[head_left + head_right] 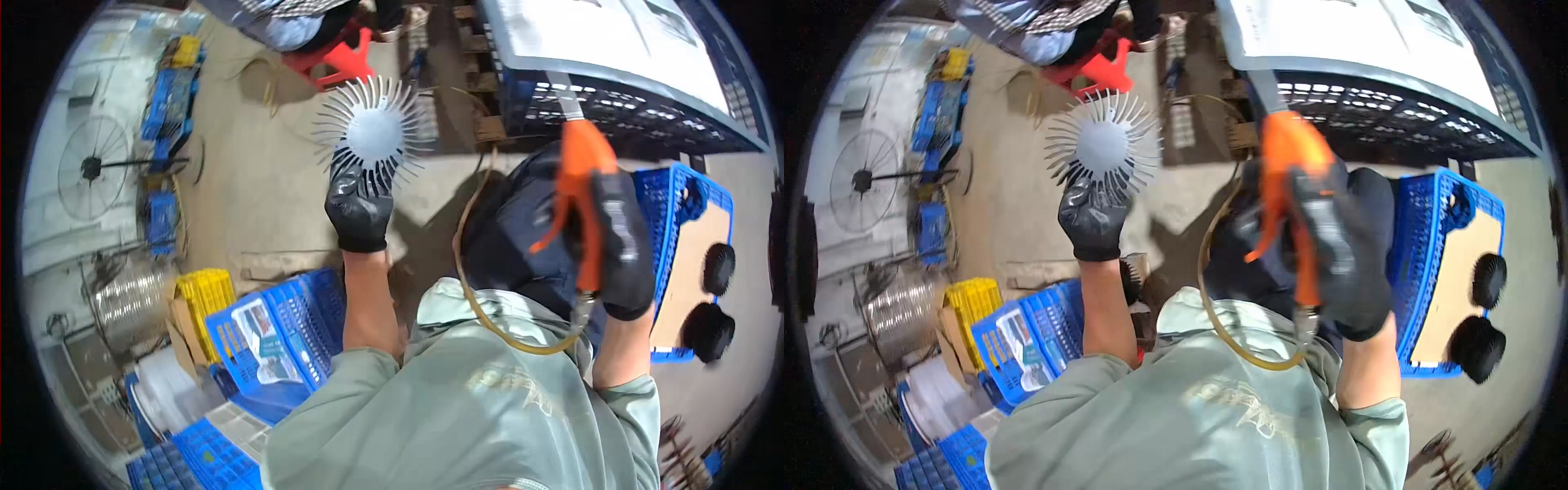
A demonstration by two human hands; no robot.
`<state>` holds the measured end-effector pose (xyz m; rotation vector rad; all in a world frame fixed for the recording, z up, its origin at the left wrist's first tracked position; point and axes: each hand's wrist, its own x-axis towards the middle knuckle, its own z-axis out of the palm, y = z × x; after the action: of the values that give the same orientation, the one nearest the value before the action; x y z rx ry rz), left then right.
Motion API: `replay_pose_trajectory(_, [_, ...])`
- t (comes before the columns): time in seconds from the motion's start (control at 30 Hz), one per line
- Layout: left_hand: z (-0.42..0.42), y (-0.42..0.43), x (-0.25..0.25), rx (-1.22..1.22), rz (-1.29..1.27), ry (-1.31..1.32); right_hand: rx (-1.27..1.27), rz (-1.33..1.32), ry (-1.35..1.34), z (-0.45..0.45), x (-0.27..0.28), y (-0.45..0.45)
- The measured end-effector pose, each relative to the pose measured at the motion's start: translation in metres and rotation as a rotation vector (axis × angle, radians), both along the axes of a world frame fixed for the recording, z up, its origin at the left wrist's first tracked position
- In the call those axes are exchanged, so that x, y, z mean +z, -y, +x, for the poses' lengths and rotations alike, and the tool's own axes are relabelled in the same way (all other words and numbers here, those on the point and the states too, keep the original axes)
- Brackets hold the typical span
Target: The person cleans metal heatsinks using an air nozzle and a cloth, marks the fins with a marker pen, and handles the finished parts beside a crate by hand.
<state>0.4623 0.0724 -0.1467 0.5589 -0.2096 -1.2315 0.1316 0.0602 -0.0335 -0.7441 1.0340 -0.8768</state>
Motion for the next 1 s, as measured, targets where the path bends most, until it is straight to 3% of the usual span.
replay_pose_trajectory(0.1, [0.04, -0.011, -0.014, 0.075, -0.082, 0.143, 0.592, 0.029, -0.228, 0.062, 0.026, 0.015])
replay_pose_trajectory(0.13, [0.052, -0.015, -0.017, 0.127, -0.073, 0.15, 0.733, -0.266, -0.36, 0.076, 0.016, 0.014])
replay_pose_trajectory(0.23, [0.073, -0.029, -0.025, 0.153, -0.181, 0.184, 0.847, -0.606, -0.506, 0.108, -0.01, 0.003])
replay_pose_trajectory(0.33, [0.086, -0.042, -0.032, 0.205, -0.121, 0.171, 0.988, -0.633, -0.685, 0.131, -0.02, 0.004])
replay_pose_trajectory(0.43, [0.092, -0.051, -0.04, 0.218, -0.135, 0.167, 1.167, -0.743, -0.657, 0.144, -0.016, 0.014])
replay_pose_trajectory(0.47, [0.092, -0.053, -0.041, 0.218, -0.157, 0.178, 1.055, -0.794, -0.638, 0.146, -0.028, 0.009])
replay_pose_trajectory(0.57, [0.104, -0.062, -0.059, 0.289, -0.084, 0.186, 1.132, -0.905, -0.613, 0.149, -0.036, 0.012])
replay_pose_trajectory(0.67, [0.095, -0.059, -0.05, 0.209, -0.122, 0.174, 1.086, -0.74, -0.682, 0.158, -0.044, 0.01])
replay_pose_trajectory(1.0, [0.095, -0.057, -0.053, 0.209, -0.086, 0.173, 1.16, -0.692, -0.686, 0.158, -0.034, 0.018])
